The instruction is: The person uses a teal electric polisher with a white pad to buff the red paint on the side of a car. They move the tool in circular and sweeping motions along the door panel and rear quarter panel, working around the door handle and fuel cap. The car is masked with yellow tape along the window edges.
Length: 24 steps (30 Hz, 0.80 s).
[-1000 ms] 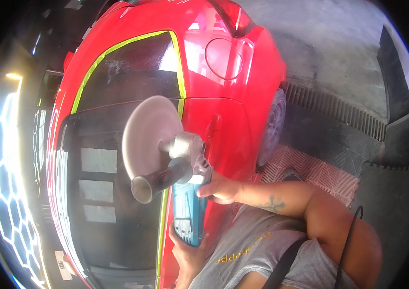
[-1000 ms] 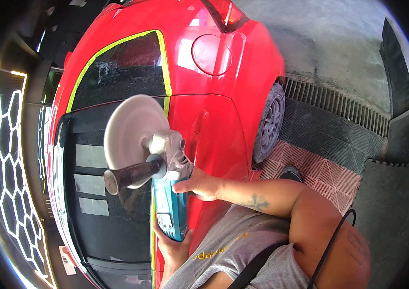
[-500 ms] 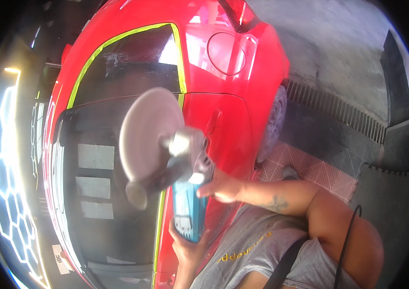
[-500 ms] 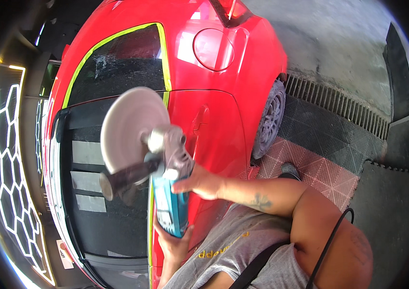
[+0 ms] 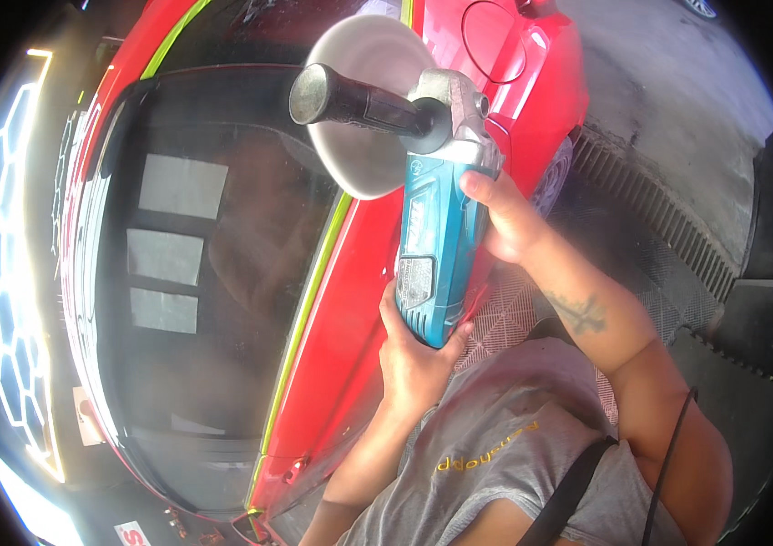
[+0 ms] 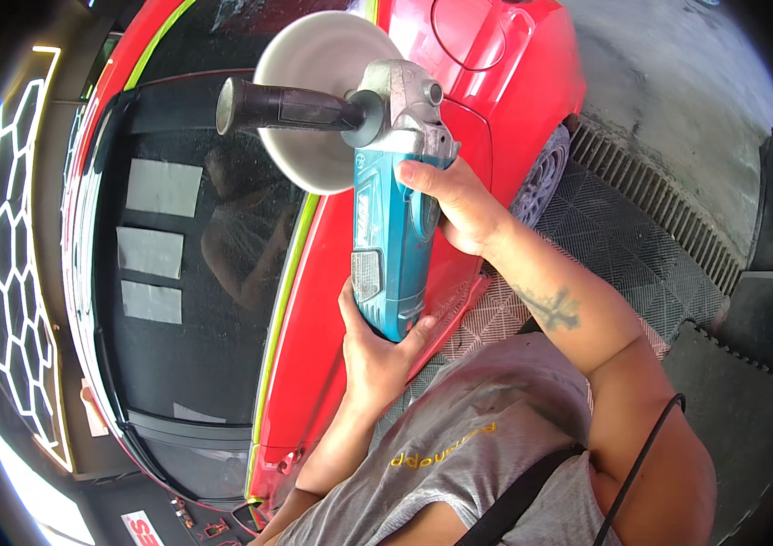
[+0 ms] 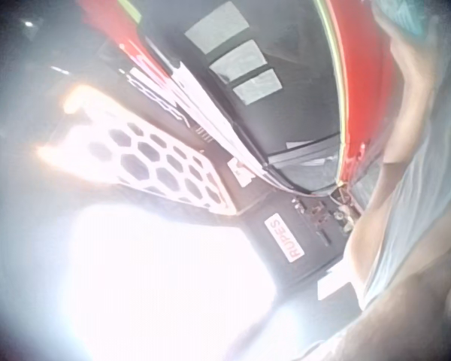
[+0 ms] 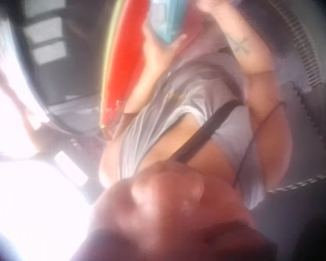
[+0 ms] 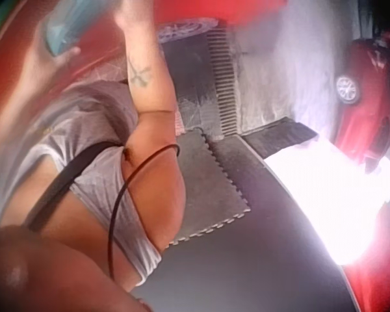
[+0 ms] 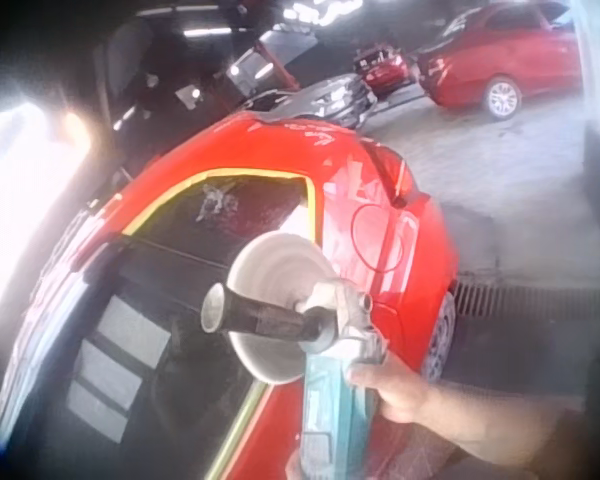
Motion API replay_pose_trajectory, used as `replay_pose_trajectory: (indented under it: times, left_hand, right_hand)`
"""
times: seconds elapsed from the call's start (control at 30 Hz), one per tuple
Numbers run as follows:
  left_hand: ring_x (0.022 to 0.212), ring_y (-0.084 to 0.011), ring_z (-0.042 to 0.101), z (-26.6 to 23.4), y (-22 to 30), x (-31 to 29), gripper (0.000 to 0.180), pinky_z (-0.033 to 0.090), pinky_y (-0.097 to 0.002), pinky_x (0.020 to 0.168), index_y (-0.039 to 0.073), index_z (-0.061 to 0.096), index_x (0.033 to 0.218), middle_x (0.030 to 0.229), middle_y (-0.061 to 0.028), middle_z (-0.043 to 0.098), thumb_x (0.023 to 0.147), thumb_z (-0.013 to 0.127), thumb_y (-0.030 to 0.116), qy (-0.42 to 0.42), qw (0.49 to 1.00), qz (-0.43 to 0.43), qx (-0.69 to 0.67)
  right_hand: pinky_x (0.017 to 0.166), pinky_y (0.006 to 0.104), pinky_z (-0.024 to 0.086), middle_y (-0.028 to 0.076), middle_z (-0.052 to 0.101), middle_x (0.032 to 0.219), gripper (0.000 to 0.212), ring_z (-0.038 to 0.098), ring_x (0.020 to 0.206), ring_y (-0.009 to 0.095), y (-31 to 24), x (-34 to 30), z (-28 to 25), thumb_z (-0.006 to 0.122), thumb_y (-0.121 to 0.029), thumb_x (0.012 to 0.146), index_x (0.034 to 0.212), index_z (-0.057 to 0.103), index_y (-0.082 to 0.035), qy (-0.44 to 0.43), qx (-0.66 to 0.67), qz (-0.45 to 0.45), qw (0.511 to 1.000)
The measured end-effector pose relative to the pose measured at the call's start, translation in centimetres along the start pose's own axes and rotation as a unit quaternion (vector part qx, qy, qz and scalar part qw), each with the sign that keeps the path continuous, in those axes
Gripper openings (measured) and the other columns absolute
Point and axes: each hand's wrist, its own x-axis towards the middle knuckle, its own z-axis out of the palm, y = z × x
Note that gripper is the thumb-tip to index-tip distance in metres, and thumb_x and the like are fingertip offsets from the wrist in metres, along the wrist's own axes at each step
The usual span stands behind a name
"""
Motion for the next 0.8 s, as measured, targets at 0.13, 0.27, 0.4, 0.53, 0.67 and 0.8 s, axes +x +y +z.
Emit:
replay_pose_trajectory:
  times: [0.13, 0.27, 0.4, 0.53, 0.67, 0.8]
  left_hand:
    - [0.128, -0.0440, 0.068, -1.4, -5.6, -3.2, 0.112, 0.054, -0.0527, 0.107, 0.003, 0.014, 0.165, 0.139, -0.0350, 0.062, 0.087, 0.091, 0.026, -0.005, 0.998, 0.059, -0.009]
    - [0.136, -0.0413, 0.060, -4.8, -14.6, -8.7, 0.109, 0.046, -0.0516, 0.114, 0.000, 0.004, 0.166, 0.145, -0.0338, 0.055, 0.092, 0.082, 0.019, -0.050, 0.995, 0.081, -0.044]
    - [0.136, -0.0331, 0.055, -10.3, -21.8, -14.1, 0.109, 0.045, -0.0490, 0.114, -0.002, 0.002, 0.165, 0.147, -0.0275, 0.050, 0.093, 0.081, 0.013, -0.058, 0.994, 0.066, -0.066]
    - [0.134, -0.0320, 0.058, -17.1, -25.4, -17.8, 0.124, 0.048, -0.0476, 0.112, -0.001, 0.007, 0.166, 0.149, -0.0256, 0.053, 0.087, 0.092, 0.045, -0.034, 0.997, 0.047, -0.049]
    - [0.133, -0.0383, 0.059, -21.0, -24.0, -19.0, 0.130, 0.047, -0.0497, 0.112, -0.004, 0.016, 0.167, 0.147, -0.0284, 0.053, 0.082, 0.092, 0.058, -0.016, 0.999, 0.002, 0.050]
    - [0.132, -0.0447, 0.061, -21.3, -21.4, -17.4, 0.124, 0.048, -0.0517, 0.113, -0.005, 0.020, 0.166, 0.144, -0.0326, 0.057, 0.081, 0.093, 0.047, -0.017, 0.992, -0.001, 0.122]
  right_hand:
    - [0.102, 0.0413, 0.058, 0.008, 0.072, 0.125, 0.064, 0.071, 0.115, 0.021, 4.9, -2.6, 2.7, 0.090, -0.031, 0.089, 0.139, 0.060, -0.005, 0.015, 0.006, 0.021, 1.000]
    - [0.103, 0.0394, 0.055, 0.005, 0.072, 0.119, 0.052, 0.068, 0.115, 0.018, 10.4, -6.7, 8.0, 0.090, -0.015, 0.087, 0.131, 0.064, -0.005, -0.010, 0.058, 0.073, 0.996]
    - [0.111, 0.0414, 0.050, 0.004, 0.064, 0.131, 0.071, 0.060, 0.128, 0.018, 17.4, -9.9, 13.0, 0.091, -0.010, 0.085, 0.146, 0.054, -0.009, -0.036, 0.102, 0.107, 0.988]
    - [0.118, 0.0424, 0.045, 0.003, 0.061, 0.141, 0.083, 0.054, 0.137, 0.019, 22.6, -12.1, 17.5, 0.093, -0.008, 0.083, 0.154, 0.049, -0.011, -0.054, 0.115, 0.137, 0.982]
    - [0.119, 0.0417, 0.044, 0.002, 0.062, 0.143, 0.079, 0.054, 0.139, 0.018, 27.5, -13.0, 18.3, 0.092, -0.009, 0.084, 0.152, 0.052, -0.011, -0.076, 0.178, 0.138, 0.971]
    - [0.117, 0.0414, 0.045, 0.003, 0.064, 0.143, 0.079, 0.056, 0.137, 0.019, 27.8, -12.8, 16.9, 0.094, -0.012, 0.083, 0.151, 0.053, -0.010, -0.081, 0.203, 0.113, 0.969]
